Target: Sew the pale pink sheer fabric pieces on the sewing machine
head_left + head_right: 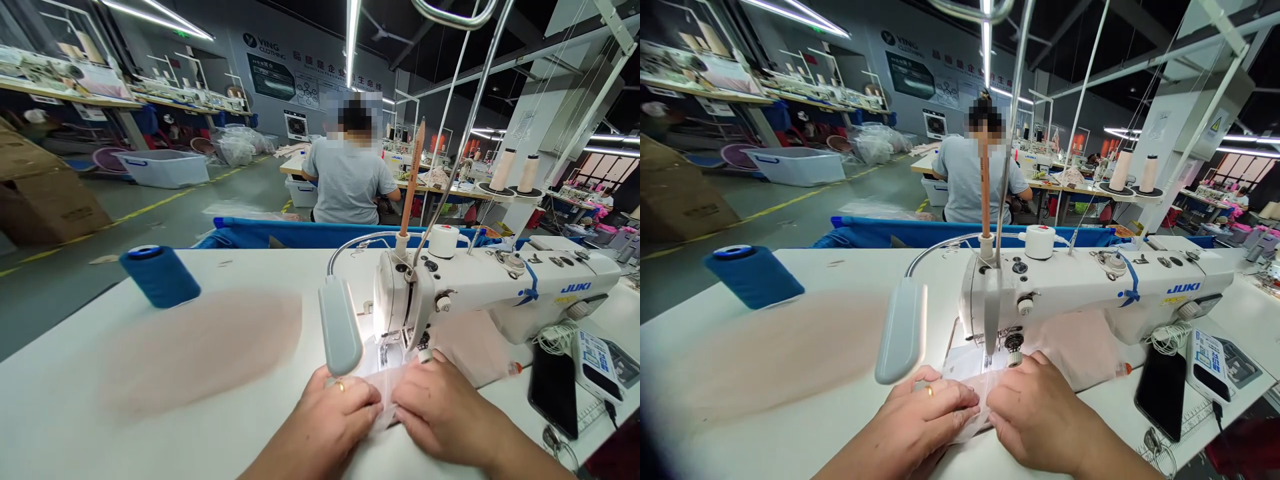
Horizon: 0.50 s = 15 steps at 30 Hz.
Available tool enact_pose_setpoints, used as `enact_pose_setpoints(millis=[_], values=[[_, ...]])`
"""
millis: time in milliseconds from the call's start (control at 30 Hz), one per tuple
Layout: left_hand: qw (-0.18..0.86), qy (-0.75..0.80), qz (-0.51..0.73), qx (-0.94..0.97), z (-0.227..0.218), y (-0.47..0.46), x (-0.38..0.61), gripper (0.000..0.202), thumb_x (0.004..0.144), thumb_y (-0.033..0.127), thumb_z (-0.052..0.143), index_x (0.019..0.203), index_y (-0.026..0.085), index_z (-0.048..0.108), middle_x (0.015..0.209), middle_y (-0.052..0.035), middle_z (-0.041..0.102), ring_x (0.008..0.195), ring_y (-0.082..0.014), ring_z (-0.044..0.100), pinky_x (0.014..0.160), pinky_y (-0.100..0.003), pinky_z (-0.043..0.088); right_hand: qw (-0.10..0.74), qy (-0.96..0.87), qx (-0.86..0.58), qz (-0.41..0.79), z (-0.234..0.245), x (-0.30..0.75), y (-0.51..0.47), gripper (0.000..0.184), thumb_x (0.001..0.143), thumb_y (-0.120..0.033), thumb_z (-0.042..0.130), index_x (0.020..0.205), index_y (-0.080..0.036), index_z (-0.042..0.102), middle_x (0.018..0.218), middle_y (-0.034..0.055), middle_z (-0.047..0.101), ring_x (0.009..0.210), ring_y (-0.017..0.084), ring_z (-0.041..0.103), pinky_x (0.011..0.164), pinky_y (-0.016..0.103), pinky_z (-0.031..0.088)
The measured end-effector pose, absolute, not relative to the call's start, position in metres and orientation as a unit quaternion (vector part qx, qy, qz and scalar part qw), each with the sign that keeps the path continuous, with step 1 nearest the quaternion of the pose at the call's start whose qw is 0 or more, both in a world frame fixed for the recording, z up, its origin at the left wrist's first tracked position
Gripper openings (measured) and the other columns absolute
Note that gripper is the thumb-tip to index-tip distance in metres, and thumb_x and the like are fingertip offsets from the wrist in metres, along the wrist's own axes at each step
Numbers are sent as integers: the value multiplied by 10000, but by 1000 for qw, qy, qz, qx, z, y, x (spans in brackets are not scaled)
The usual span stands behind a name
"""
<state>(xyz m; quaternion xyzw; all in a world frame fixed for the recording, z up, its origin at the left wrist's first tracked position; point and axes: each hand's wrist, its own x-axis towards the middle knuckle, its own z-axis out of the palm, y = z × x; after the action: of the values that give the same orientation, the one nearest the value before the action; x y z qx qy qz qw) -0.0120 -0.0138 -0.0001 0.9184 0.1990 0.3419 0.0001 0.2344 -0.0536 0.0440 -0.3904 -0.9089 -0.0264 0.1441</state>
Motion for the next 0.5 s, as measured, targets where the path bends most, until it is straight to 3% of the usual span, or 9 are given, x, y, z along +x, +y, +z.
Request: enact_pose_setpoints(millis=[233, 500], values=[[-40, 219, 352, 909, -1, -3, -8, 357, 929, 2, 436, 947, 240, 702, 948, -12, 805, 757, -201, 669, 840, -426, 378, 142, -893, -426, -5, 41, 234, -48, 84, 1018, -165, 638, 972, -235, 631, 957, 25, 761, 918, 256, 627, 887, 391, 421], [-17, 194, 342, 920, -1, -3, -6, 364, 1012, 40, 415, 933, 241, 708, 895, -31, 776, 747, -214, 668, 773, -416, 383, 149, -898, -414, -8, 40, 233, -49, 140, 952, -91, 666, 951, -229, 643, 1002, 21, 765, 935, 250, 612, 935, 386, 441]])
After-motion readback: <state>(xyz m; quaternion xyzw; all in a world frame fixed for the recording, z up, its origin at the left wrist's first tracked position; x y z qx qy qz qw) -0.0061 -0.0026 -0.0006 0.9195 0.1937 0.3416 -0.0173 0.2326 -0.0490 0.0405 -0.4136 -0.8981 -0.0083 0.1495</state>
